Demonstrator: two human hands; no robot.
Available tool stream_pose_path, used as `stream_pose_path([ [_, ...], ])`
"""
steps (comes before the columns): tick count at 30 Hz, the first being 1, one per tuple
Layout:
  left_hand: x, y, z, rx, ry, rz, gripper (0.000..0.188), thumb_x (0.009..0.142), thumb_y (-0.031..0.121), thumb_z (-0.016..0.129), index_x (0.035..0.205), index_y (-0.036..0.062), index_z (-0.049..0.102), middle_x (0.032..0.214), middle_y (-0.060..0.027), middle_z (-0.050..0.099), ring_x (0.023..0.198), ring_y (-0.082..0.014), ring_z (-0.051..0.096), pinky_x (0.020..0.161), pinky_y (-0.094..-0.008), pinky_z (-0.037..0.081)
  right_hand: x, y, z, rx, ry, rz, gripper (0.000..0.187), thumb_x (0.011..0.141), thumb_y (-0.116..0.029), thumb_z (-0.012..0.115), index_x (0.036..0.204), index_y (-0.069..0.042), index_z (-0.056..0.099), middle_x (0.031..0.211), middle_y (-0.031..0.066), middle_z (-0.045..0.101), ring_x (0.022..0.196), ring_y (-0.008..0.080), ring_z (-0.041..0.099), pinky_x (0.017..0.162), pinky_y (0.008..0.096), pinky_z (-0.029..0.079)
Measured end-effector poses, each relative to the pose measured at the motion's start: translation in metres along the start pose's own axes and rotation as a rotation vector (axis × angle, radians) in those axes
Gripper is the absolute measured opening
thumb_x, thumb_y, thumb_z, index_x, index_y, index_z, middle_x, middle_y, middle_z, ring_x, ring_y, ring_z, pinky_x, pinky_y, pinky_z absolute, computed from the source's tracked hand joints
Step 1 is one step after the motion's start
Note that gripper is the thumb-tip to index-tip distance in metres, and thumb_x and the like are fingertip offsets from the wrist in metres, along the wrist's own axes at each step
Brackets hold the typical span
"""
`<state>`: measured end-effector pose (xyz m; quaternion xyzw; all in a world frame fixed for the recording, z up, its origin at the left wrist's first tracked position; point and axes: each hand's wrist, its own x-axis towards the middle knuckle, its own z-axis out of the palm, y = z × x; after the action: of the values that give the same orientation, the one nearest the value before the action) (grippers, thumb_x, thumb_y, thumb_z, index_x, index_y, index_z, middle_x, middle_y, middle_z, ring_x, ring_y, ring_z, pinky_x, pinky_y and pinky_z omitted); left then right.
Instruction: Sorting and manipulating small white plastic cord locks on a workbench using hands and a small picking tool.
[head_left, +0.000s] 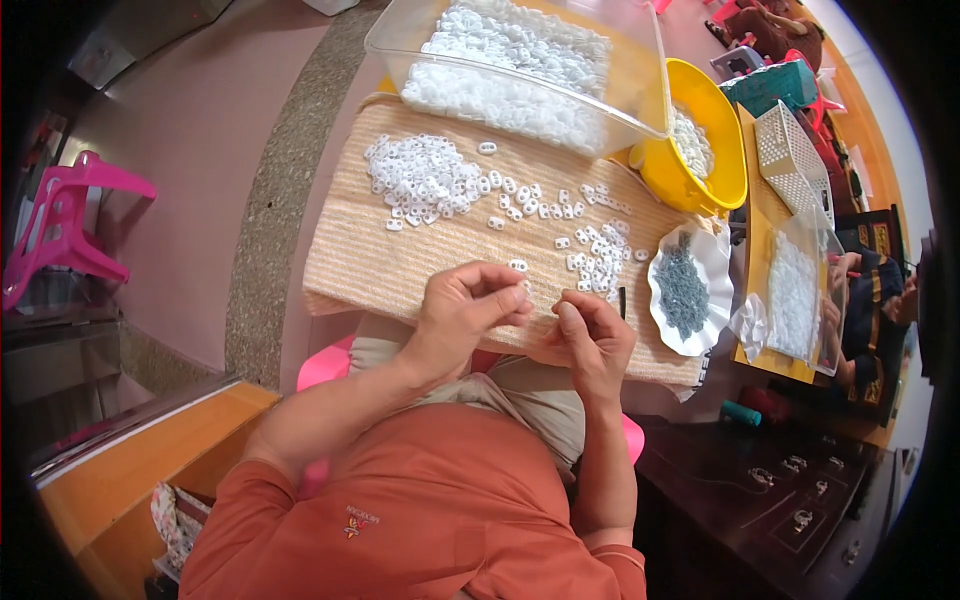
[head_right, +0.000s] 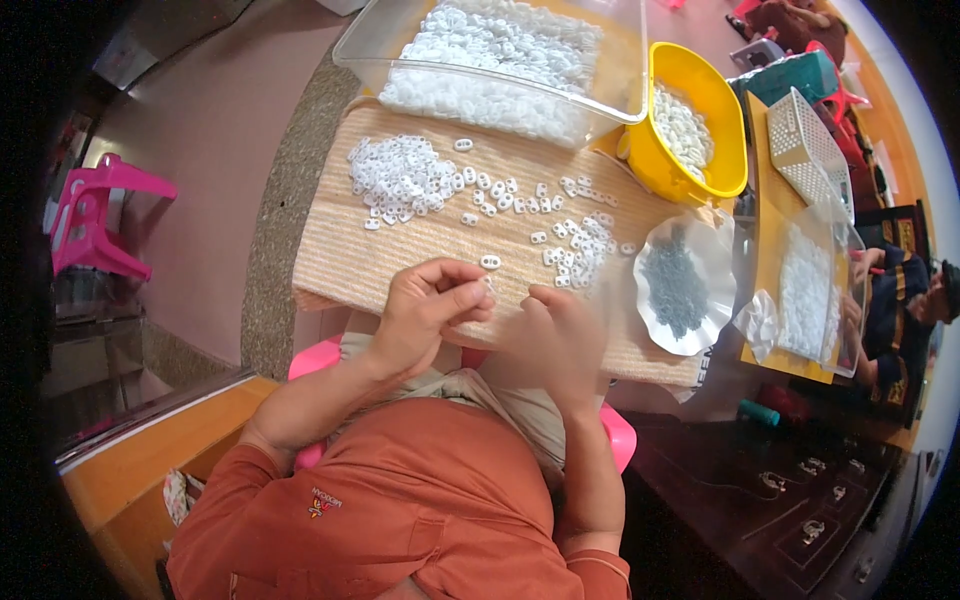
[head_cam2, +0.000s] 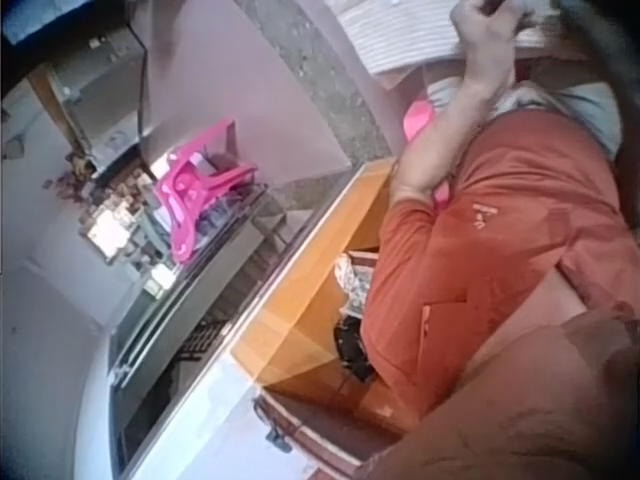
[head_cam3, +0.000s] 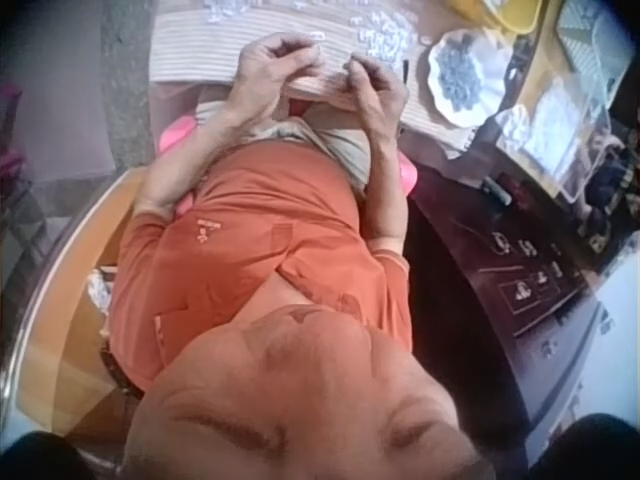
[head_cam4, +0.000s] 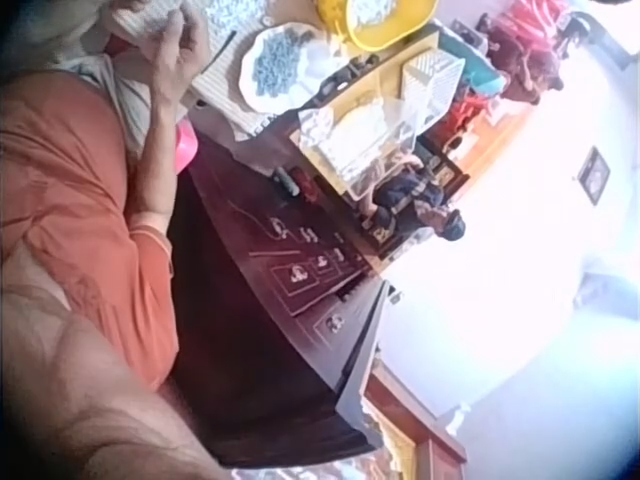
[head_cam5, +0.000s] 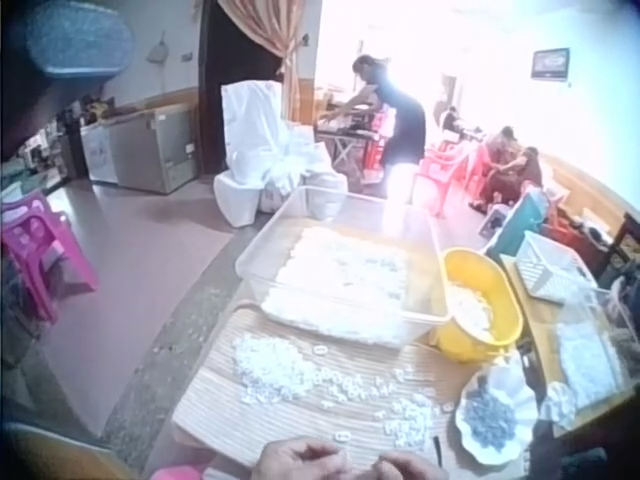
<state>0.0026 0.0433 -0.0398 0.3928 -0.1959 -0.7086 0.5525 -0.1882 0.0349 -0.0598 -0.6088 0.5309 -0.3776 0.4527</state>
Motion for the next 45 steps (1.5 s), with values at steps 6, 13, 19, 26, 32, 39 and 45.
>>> stream_pose_path([
  [6, 0.01, 0.014, -0.009, -0.058, 0.088, 0.077, 0.015, 0.088, 0.002, 0.063, 0.102, -0.0007, 0.062, 0.09, -0.0073, 0.065, 0.079, -0.0138, 0.065, 0.072, -0.0248, 0.056, 0.023, -0.036, 0.01, -0.399, 0.001, -0.194, 0.018, 0.084, -0.013, 0.064, 0.101, -0.008, 0.064, 0.089, 0.0098, 0.064, 0.068, 0.0274, 0.063, 0.059, 0.035, 0.05],
  [13, 0.012, 0.015, -0.012, -0.102, 0.126, 0.096, 0.014, 0.087, 0.003, 0.064, 0.1, -0.0017, 0.062, 0.087, -0.0064, 0.064, 0.077, -0.0114, 0.064, 0.07, -0.0225, 0.056, 0.04, -0.053, 0.027, -0.742, -0.177, -0.205, 0.02, 0.082, -0.011, 0.065, 0.102, -0.008, 0.064, 0.097, 0.0105, 0.061, 0.077, 0.0316, 0.064, 0.065, 0.041, 0.05],
  [19, 0.012, 0.016, -0.012, -0.104, 0.134, 0.1, 0.012, 0.087, 0.003, 0.064, 0.099, -0.001, 0.062, 0.086, -0.006, 0.064, 0.076, -0.0111, 0.064, 0.069, -0.0222, 0.056, 0.042, -0.049, 0.029, -0.702, -0.144, -0.264, 0.013, 0.081, -0.01, 0.068, 0.092, -0.006, 0.063, 0.09, 0.0109, 0.063, 0.072, 0.0301, 0.063, 0.062, 0.0386, 0.05],
  [26, 0.011, 0.012, -0.011, -0.144, 0.116, 0.089, 0.012, 0.088, 0.004, 0.064, 0.099, -0.0005, 0.061, 0.085, -0.0056, 0.064, 0.075, -0.0106, 0.064, 0.069, -0.0217, 0.055, 0.035, -0.032, 0.027, -0.226, -0.114, 0.059, 0.012, 0.085, -0.006, 0.069, 0.094, -0.001, 0.063, 0.08, 0.0024, 0.064, 0.066, 0.0093, 0.06, 0.055, 0.0246, 0.048],
  [32, 0.009, 0.004, -0.011, -0.183, 0.065, 0.034, 0.012, 0.087, 0.004, 0.065, 0.098, 0.0003, 0.061, 0.085, -0.0059, 0.065, 0.076, -0.0107, 0.064, 0.07, -0.0207, 0.055, 0.026, -0.023, 0.029, 0.275, -0.135, 0.156, 0.024, 0.087, -0.003, 0.065, 0.11, 0.004, 0.062, 0.086, 0.0063, 0.066, 0.069, 0.01, 0.062, 0.059, 0.0239, 0.053],
  [39, 0.01, -0.001, -0.012, -0.2, 0.018, -0.006, 0.014, 0.089, 0.004, 0.063, 0.102, 0.0018, 0.061, 0.089, -0.0061, 0.066, 0.081, -0.0123, 0.066, 0.074, -0.0233, 0.057, 0.021, -0.016, 0.023, 0.427, -0.211, 0.237, 0.027, 0.086, -0.003, 0.067, 0.112, 0.005, 0.061, 0.088, 0.0092, 0.067, 0.073, 0.015, 0.065, 0.063, 0.0263, 0.055],
  [45, 0.01, -0.003, -0.012, -0.168, -0.003, -0.01, 0.013, 0.089, 0.004, 0.063, 0.102, 0.0015, 0.061, 0.088, -0.0066, 0.066, 0.081, -0.012, 0.066, 0.074, -0.0232, 0.057, 0.022, -0.018, 0.018, 0.49, -0.268, 0.262, 0.028, 0.084, -0.001, 0.068, 0.111, 0.005, 0.06, 0.086, 0.0066, 0.066, 0.072, 0.0129, 0.064, 0.065, 0.025, 0.054],
])
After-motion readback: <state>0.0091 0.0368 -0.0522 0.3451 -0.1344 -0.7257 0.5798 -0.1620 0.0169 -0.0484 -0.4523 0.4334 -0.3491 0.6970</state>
